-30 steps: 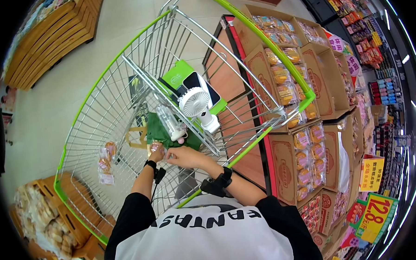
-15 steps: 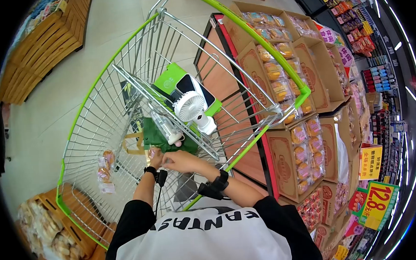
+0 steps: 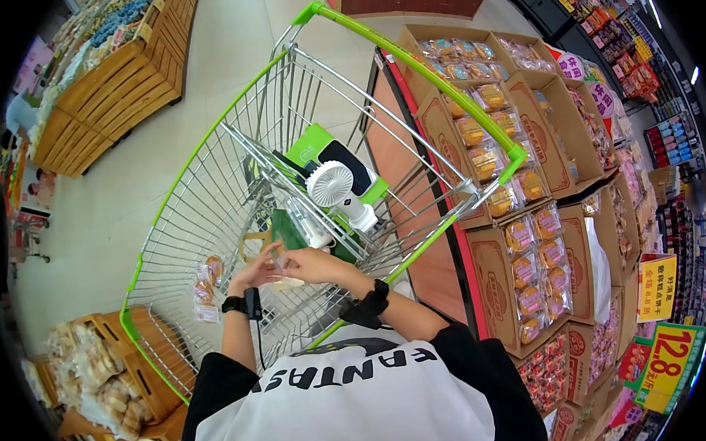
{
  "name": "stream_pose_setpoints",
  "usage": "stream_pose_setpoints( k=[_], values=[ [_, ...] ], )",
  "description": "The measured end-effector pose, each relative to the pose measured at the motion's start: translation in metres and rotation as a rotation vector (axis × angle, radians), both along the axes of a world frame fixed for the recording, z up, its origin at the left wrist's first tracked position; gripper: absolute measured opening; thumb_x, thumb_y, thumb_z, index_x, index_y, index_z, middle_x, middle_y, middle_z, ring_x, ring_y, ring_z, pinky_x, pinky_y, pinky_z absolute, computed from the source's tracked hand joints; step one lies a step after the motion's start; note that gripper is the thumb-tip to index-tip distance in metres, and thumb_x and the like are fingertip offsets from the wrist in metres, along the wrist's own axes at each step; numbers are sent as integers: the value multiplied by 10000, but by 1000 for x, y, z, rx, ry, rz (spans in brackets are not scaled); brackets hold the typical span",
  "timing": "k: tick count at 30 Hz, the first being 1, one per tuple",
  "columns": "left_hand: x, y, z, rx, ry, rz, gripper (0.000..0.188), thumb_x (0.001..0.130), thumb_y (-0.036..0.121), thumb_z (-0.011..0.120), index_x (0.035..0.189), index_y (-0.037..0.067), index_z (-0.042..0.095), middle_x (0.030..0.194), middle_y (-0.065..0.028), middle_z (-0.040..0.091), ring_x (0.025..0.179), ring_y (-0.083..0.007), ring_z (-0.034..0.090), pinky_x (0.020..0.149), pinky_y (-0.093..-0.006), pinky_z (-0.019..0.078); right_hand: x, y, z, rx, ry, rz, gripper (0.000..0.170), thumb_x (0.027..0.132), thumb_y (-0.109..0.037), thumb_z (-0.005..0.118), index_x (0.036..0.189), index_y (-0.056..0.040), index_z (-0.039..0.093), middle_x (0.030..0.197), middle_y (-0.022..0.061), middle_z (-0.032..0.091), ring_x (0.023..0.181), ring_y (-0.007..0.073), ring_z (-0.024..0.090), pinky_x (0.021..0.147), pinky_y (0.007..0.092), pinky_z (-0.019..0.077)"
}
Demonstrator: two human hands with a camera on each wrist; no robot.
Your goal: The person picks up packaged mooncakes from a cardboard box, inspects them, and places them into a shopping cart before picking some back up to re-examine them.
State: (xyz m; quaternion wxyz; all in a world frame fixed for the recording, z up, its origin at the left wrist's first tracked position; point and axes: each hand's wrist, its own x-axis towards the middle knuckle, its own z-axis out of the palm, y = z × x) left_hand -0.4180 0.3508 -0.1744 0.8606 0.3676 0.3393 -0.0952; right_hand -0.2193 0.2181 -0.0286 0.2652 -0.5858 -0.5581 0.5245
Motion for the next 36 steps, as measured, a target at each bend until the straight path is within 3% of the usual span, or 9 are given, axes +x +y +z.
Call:
stream_pose_setpoints(
  k=[5, 10, 12, 19, 23, 25, 30, 33, 36],
  values=[
    [-6, -11, 113, 252, -236, 181, 467, 875, 174, 419, 1314, 144, 263, 1127, -136, 482, 991, -197, 510, 824, -341, 429, -3, -7, 16, 16, -113, 47, 350, 817, -251, 525, 1092, -40, 475, 815, 145, 621, 722, 240, 605, 635, 324, 456],
    [-6, -48, 182, 383, -396, 197, 510, 825, 149, 481, 1290, 70, 286, 1220, -115, 418, 1098, -211, 432, 929, -347, 338, 1, -26, 39, 207, 113, -4, 512, 824, -236, 545, 1230, -35, 304, 996, 190, 569, 853, 267, 599, 716, 328, 463],
    [-3, -59, 189, 565, -397, 170, 510, 788, 163, 538, 1247, 42, 349, 1236, -90, 392, 1160, -210, 358, 972, -333, 272, 9, -37, 65, 225, 195, -31, 535, 829, -232, 546, 1249, -43, 275, 1021, 194, 555, 869, 265, 597, 721, 325, 466],
    [43, -109, 239, 721, -480, 40, 384, 788, 64, 544, 1154, 50, 431, 1232, -85, 380, 1183, -198, 329, 960, -339, 278, 46, -87, 98, 257, 300, -117, 530, 848, -206, 533, 1263, -47, 245, 1028, 170, 537, 896, 234, 587, 714, 318, 472],
    [79, -134, 257, 828, -483, -51, 315, 786, -5, 537, 1084, 85, 493, 1328, -97, 263, 1191, -213, 326, 929, -349, 327, 66, -111, 89, 317, 619, -199, 522, 864, -259, 521, 1237, -14, 250, 959, 163, 563, 852, 192, 598, 698, 281, 473],
    [98, -145, 260, 863, -471, -109, 304, 784, -16, 538, 1066, 95, 509, 1355, -101, 224, 1205, -222, 316, 922, -352, 341, 81, -127, 97, 175, 797, -310, 416, 889, -160, 465, 1229, -34, 261, 996, 158, 532, 857, 189, 589, 738, 299, 496],
    [151, -188, 278, 924, -456, -165, 238, 756, -8, 579, 969, 96, 563, 1385, -119, 195, 1260, -251, 248, 953, -375, 324, 115, -166, 96, 168, 930, -493, 493, 910, -450, 289, 1203, -54, 302, 1031, 163, 529, 879, 253, 595, 758, 336, 503],
    [182, -206, 284, 1245, -533, -309, 215, 713, -22, 600, 888, 101, 592, 1377, -137, 224, 1247, -279, 268, 976, -390, 279, 140, -196, 90, 210, 1267, -541, 499, 874, -504, 354, 1096, -58, 378, 1010, 159, 551, 884, 253, 599, 773, 363, 498],
    [214, -227, 294, 1361, -642, -410, 243, 624, -56, 610, 814, 94, 590, 1325, -123, 340, 1217, -302, 298, 1001, -405, 212, 161, -230, 87, 230, 1220, -621, 479, 875, -476, 386, 1119, -69, 441, 1032, 86, 558, 904, 182, 582, 744, 360, 495]
  ],
)
